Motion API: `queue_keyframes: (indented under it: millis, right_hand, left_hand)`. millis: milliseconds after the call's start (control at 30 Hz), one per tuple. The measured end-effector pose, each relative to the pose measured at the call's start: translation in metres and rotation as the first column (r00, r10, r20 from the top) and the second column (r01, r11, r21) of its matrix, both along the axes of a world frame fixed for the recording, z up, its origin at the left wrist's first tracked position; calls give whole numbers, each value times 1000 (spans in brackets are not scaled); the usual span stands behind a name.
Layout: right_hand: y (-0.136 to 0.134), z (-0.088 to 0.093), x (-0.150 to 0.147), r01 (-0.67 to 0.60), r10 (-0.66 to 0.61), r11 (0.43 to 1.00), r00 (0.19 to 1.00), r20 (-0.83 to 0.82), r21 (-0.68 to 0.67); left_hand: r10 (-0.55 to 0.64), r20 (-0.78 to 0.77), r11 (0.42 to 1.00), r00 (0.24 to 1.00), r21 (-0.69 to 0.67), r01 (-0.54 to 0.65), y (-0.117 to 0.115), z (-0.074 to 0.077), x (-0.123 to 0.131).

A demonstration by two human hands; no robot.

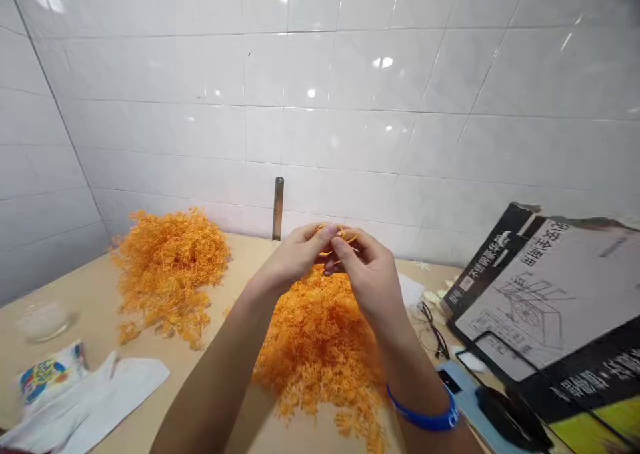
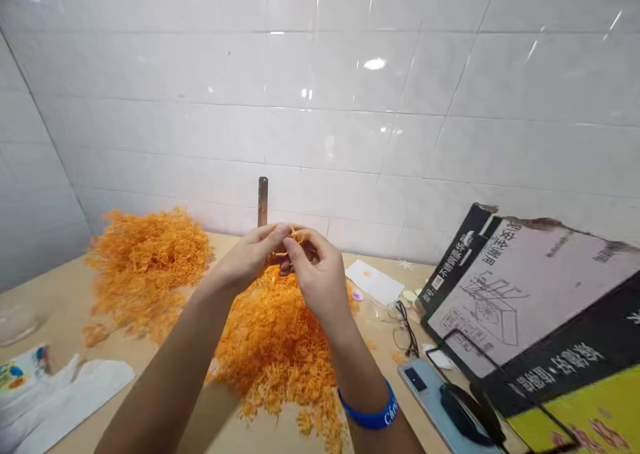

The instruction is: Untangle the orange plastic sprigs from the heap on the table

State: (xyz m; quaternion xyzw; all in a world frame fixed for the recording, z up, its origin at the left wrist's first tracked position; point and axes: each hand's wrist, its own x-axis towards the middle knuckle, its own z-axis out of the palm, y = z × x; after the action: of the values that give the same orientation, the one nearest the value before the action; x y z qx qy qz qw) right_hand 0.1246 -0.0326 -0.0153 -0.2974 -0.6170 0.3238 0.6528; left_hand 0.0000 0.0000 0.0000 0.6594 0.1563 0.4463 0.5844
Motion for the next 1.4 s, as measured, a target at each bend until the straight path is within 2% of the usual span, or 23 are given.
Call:
queue_keyframes:
  millis: [100, 167, 367, 500, 600, 767, 867, 967, 1033, 1067, 1133, 1200, 1333, 1400]
  right_hand:
    - [-4, 2, -2, 70, -70, 998, 997, -33, -4]
    - [-6, 3, -1, 78, -78, 997, 997, -17, -19]
    - [-13, 7, 8, -52, 57, 998, 979, 197, -30]
    - [-17, 7, 7, -15, 12, 1000, 928, 373, 6]
    - [-20, 6, 3, -25, -5, 997, 904, 427, 66]
    - [-20, 6, 1, -84, -15, 973, 905, 424, 213]
    - [-22, 7, 3, -99, -52, 944, 898, 437, 316]
    - [-25, 7, 8, -171, 9, 929, 898, 441, 328]
    - [-25, 7, 10, -200, 69, 936, 912, 404, 291]
    - [-24, 6, 11, -190, 78, 943, 925, 373, 274]
    - [-19, 4, 11, -133, 59, 963, 952, 299, 233]
    - [-13, 2, 9, -73, 37, 984, 976, 215, 161]
    - [-4, -1, 5, -51, 51, 999, 998, 44, 6]
    - [-3, -2, 5, -53, 52, 997, 998, -25, -47]
  left_hand:
    - [74, 76, 997, 994, 4, -75, -6, 4, 1]
    - [75, 113, 996, 991, 34, -79, -12, 7, 1]
    - [-38, 66, 985, 997, 171, 26, -24, 11, -5]
    - [-88, 53, 969, 995, 236, 73, -27, 13, -6]
    - [-96, 54, 970, 994, 230, 82, -27, 14, -6]
    - [-72, 162, 994, 984, 94, 57, -28, 11, -1]
    - [-35, 257, 997, 966, -59, 52, -24, 10, 3]
    - [90, 361, 936, 928, -349, 45, -14, 13, 0]
    - [207, 369, 902, 906, -430, -31, -5, 15, -5]
    - [252, 347, 911, 903, -399, -101, -1, 14, -8]
    - [330, 288, 933, 899, -244, -264, 6, 11, -11]
    - [379, 213, 925, 900, -95, -367, 12, 5, -11]
    - [473, 54, 880, 880, 12, -474, 22, -7, -2]
    - [481, -19, 876, 876, 33, -480, 26, -11, 1]
